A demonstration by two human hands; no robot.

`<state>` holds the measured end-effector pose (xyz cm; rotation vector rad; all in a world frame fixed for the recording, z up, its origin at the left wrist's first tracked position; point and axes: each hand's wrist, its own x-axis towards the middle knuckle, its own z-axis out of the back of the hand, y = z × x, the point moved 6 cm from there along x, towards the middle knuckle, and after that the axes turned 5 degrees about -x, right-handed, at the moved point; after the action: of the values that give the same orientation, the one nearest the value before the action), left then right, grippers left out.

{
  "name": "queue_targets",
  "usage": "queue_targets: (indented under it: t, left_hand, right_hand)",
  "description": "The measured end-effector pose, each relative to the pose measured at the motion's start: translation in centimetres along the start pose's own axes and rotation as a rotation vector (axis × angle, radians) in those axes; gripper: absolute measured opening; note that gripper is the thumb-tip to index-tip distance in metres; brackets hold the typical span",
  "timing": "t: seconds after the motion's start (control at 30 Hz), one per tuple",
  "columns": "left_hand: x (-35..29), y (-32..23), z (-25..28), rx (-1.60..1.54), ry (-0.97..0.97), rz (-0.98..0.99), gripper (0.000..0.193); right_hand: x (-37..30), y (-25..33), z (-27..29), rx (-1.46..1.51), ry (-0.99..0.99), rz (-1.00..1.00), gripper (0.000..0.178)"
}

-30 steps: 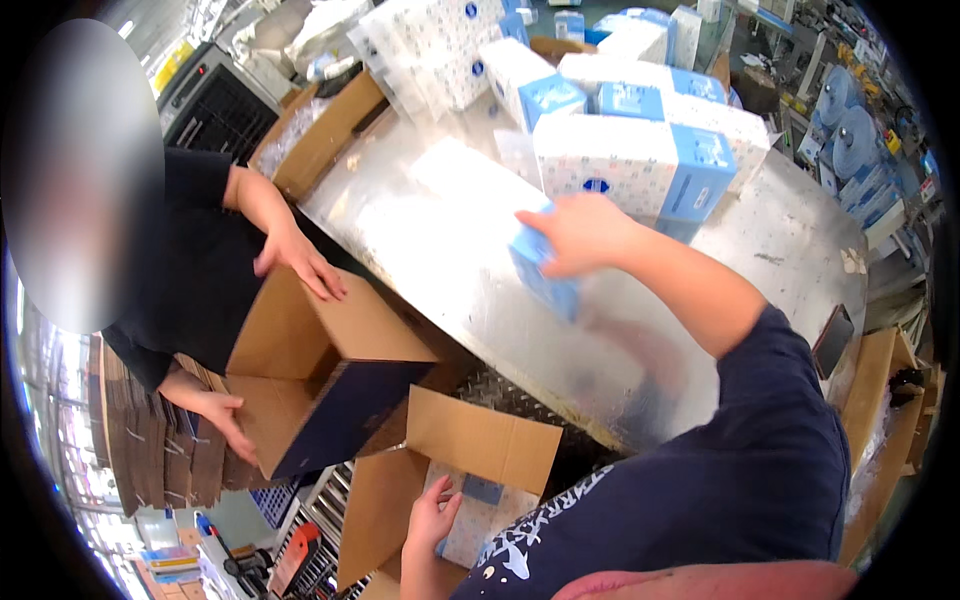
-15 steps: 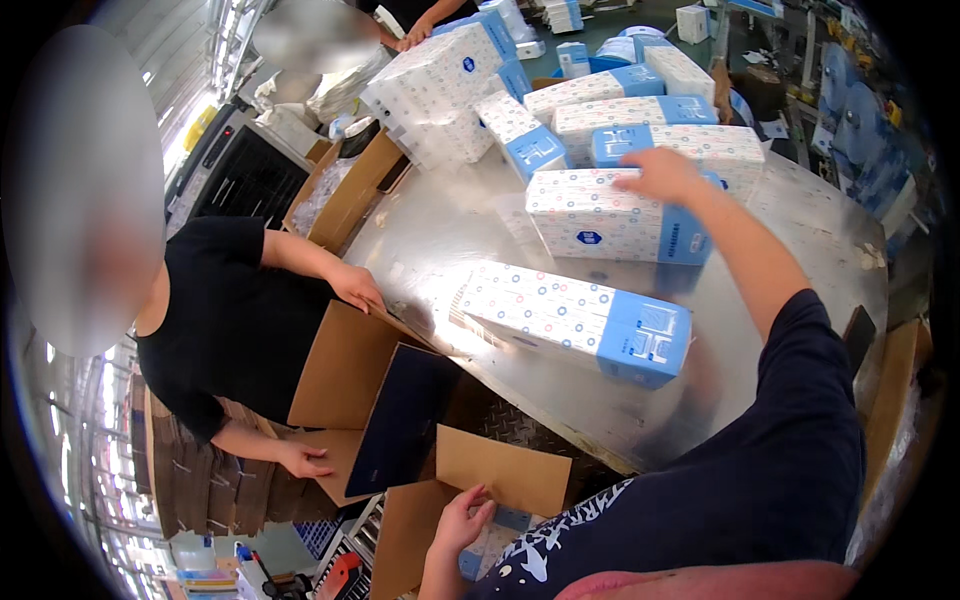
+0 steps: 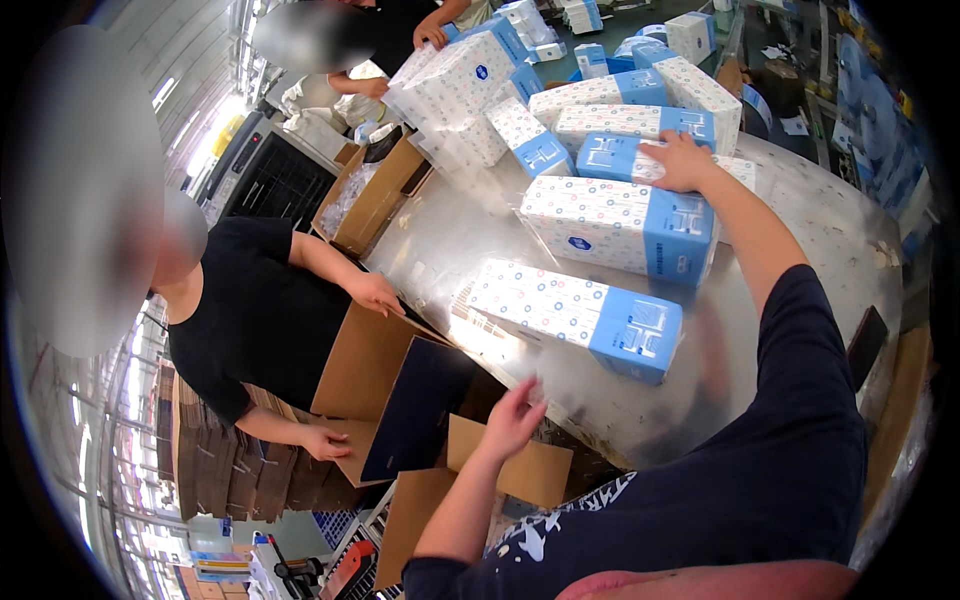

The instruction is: The person picks up flat cardboard boxes from a stack, opens them into shape, and places them onto a conveyor belt. They then take blue-and-white product boxes from a metal table and pack them into the cardboard boxes.

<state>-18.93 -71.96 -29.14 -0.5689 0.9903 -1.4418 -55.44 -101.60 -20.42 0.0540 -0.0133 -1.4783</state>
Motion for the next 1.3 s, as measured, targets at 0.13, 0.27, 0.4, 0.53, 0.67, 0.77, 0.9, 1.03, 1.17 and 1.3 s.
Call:
queue_targets:
  t: [0.13,0.27,0.4,0.53,0.67,0.77,0.9,1.03,1.17,1.3]
  left_hand:
    - [9.9,-2.6,-5.2,-0.689,0.018,0.207,0.087]
    - [8.8,-7.7,-9.2,-0.743,0.106,0.185,0.096]
    - [0.6,-4.3,-9.8,-0.632,0.15,-0.07,0.094]
    - [-1.9,-4.0,-9.8,-0.726,0.381,0.029,0.088]
    - [-0.5,-1.8,-10.5,-0.869,0.362,0.05,0.099]
    - [-3.6,-2.7,-8.2,-0.867,0.311,-0.083,0.1]
    - [-9.3,-6.6,-0.3,-0.817,0.098,-0.263,0.106]
    - [-18.5,-12.5,12.3,-0.638,0.006,-0.448,0.078]
    - [-31.0,-13.7,24.0,-0.521,-0.091,-0.456,0.083]
    - [-38.3,-4.9,23.2,-0.703,0.045,-0.078,0.089]
  right_hand:
    - [-1.6,0.4,-0.2,0.028,0.189,0.129,0.089]
    - [-7.5,2.4,-1.2,0.073,0.198,0.229,0.096]
    - [-20.3,2.4,-1.5,0.055,0.237,0.346,0.091]
    - [-27.4,-5.2,-8.7,1.025,0.612,-0.14,0.069]
    - [-28.1,-1.1,-13.1,2.023,0.616,-0.059,0.06]
    - [-27.1,-0.5,-13.3,1.897,0.584,0.224,0.059]
    - [-27.6,5.2,-3.5,1.935,0.397,0.225,0.049]
    - [-32.3,13.4,8.1,1.874,0.312,0.486,0.04]
    - [-39.8,24.1,4.4,1.464,0.414,0.934,0.063]
    - [-51.4,28.2,-3.5,0.663,1.152,1.421,0.078]
